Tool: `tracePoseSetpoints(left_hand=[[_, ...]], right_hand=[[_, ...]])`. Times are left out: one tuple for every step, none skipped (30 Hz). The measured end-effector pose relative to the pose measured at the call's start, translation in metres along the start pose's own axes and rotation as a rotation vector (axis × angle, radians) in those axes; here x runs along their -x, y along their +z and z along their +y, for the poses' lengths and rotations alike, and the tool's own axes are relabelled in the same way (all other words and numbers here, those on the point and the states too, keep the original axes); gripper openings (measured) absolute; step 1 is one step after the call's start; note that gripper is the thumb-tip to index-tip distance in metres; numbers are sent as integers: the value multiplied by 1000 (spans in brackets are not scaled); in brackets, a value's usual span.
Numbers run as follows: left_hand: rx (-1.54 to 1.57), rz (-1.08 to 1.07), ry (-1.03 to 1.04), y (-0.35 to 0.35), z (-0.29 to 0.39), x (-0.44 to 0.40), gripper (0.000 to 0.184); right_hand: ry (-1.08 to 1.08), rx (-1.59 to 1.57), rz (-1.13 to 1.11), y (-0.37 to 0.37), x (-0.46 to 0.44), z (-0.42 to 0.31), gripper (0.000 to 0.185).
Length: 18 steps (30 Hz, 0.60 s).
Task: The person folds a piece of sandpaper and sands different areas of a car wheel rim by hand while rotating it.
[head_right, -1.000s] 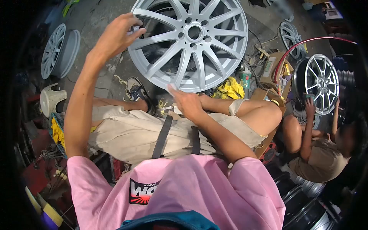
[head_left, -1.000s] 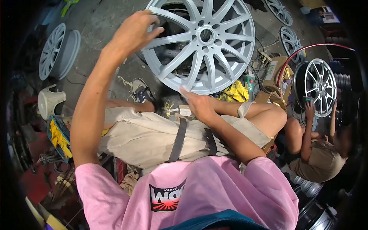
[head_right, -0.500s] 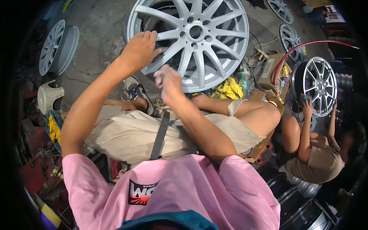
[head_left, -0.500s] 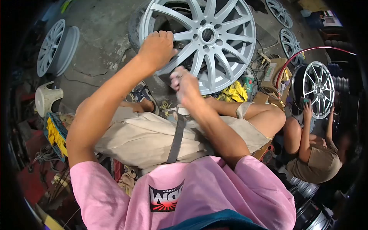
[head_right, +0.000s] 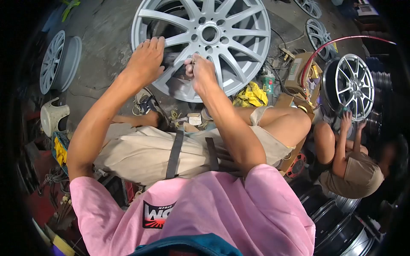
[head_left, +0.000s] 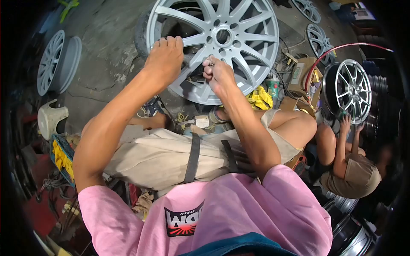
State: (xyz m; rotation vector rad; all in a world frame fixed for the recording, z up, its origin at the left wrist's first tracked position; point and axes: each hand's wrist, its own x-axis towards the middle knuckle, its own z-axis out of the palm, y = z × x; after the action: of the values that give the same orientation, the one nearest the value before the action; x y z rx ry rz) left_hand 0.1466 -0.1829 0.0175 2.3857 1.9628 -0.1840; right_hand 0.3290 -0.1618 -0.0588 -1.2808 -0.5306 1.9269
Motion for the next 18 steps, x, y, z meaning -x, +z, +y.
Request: tracePoseSetpoints(left_hand=[[0,5,11,-1,3,1,88],[-34,13,47,-1,3,2,93],[-67,16,78,-2,3,3,97],[-86,-28,76,-5,3,2,97],[-90,-34,75,-7,3,1,97],[-86,-38,74,-7,4,1,92],[-81,-41,72,-6,5,1,88],[-81,-50,74,-2,6,2,88],[-71,5,66,3,7,3,84],[-62,68,57,6,7,2,81],[-60,75,55,7,8,4,81],[-77,122,70,8,9,5,78],[-93,165,84,10,9,5,75],[-88,165,84,13,11,4,75],[-71,195,96,14,9,1,74],[-50,215,106,17,7,1,74],[-41,200,104,20,9,3,74],[9,199,93,19,12,2,75]], right_hand=[[-4,-28,47,4,1,0,26],[-10,-55,84,12,-1,0,26],[-56,13,42,18,19,13,21],[45,2,-20,25,42,30,20],[146,-10,-82,29,55,40,18],[151,-15,-80,26,51,41,18],[177,-64,-72,20,39,40,17],[205,-111,-63,13,24,37,17],[144,-96,-103,-2,-1,21,20],[173,-151,-154,-22,-42,6,22],[200,-203,-203,-35,-68,-2,24],[192,-197,-204,-26,-58,-4,24],[101,-87,-76,-6,-33,-2,21],[15,22,57,9,-2,2,19],[65,51,37,19,29,6,22],[56,157,-73,15,40,26,22],[107,224,-167,8,56,42,20],[180,270,-306,-1,72,42,19]])
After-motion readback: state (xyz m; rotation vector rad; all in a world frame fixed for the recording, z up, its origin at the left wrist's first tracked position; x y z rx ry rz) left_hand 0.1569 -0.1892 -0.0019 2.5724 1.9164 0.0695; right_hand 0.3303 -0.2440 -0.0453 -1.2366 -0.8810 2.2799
